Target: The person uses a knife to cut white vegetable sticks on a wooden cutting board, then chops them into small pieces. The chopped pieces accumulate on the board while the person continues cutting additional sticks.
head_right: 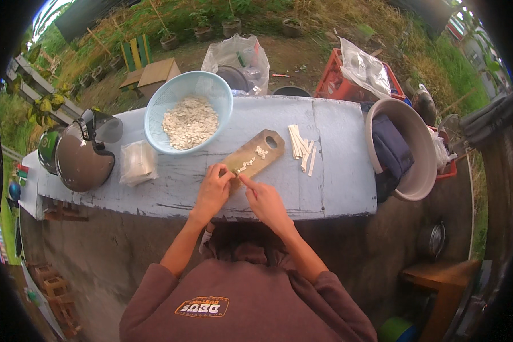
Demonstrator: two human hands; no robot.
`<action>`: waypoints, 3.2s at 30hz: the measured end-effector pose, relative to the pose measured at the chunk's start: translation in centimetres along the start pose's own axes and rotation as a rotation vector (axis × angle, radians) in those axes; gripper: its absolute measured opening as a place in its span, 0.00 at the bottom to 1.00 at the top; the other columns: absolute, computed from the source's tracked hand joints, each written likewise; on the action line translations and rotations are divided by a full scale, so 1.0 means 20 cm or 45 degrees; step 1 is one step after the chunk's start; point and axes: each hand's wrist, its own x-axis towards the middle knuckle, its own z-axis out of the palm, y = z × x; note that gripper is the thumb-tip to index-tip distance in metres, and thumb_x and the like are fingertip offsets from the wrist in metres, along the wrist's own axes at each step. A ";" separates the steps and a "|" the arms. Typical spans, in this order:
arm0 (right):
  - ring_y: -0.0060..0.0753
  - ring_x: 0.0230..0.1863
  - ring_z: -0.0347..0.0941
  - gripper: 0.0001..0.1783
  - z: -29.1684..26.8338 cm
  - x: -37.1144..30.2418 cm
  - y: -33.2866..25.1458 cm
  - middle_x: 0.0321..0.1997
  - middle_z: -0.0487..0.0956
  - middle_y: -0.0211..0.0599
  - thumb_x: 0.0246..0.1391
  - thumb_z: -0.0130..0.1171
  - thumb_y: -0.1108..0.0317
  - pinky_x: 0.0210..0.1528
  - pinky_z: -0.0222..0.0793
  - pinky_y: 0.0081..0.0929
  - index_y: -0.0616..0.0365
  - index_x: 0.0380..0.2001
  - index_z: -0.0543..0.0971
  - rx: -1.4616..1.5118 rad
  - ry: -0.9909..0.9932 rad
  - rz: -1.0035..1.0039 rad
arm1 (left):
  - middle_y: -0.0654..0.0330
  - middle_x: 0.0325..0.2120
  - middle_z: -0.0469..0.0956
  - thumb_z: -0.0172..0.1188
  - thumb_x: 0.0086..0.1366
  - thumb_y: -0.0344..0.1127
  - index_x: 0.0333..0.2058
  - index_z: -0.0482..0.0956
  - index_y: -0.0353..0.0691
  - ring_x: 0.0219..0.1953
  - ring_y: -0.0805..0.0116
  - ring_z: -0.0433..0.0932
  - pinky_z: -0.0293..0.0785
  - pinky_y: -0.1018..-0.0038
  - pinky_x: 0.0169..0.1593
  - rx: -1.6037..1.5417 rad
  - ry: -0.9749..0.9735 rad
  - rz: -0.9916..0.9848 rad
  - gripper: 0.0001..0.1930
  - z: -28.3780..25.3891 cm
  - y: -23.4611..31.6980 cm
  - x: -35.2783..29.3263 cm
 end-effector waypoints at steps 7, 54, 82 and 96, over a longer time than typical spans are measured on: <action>0.59 0.36 0.74 0.24 -0.02 -0.08 0.07 0.31 0.76 0.58 0.64 0.52 0.70 0.44 0.69 0.48 0.52 0.62 0.78 0.017 -0.003 0.007 | 0.55 0.44 0.71 0.58 0.62 0.23 0.41 0.83 0.38 0.53 0.55 0.72 0.75 0.61 0.57 0.050 -0.001 0.022 0.10 0.02 -0.01 -0.01; 0.59 0.39 0.75 0.24 0.05 -0.04 -0.02 0.33 0.78 0.57 0.64 0.53 0.69 0.45 0.69 0.48 0.53 0.63 0.78 0.007 -0.080 0.027 | 0.52 0.45 0.69 0.59 0.62 0.23 0.41 0.78 0.37 0.57 0.48 0.69 0.73 0.56 0.57 -0.056 -0.020 -0.039 0.08 -0.02 -0.02 -0.07; 0.57 0.36 0.74 0.24 0.02 -0.14 -0.02 0.32 0.77 0.56 0.64 0.52 0.70 0.45 0.70 0.47 0.52 0.63 0.78 0.004 -0.058 0.023 | 0.52 0.45 0.68 0.60 0.64 0.25 0.42 0.80 0.36 0.58 0.51 0.69 0.75 0.57 0.56 -0.119 -0.052 -0.033 0.08 -0.07 -0.04 -0.12; 0.59 0.36 0.75 0.25 0.08 -0.14 0.00 0.31 0.77 0.58 0.63 0.52 0.70 0.44 0.70 0.47 0.53 0.63 0.78 0.055 -0.041 -0.038 | 0.50 0.46 0.69 0.61 0.63 0.24 0.43 0.79 0.34 0.57 0.48 0.69 0.73 0.56 0.57 -0.162 -0.014 -0.018 0.09 -0.06 -0.06 -0.16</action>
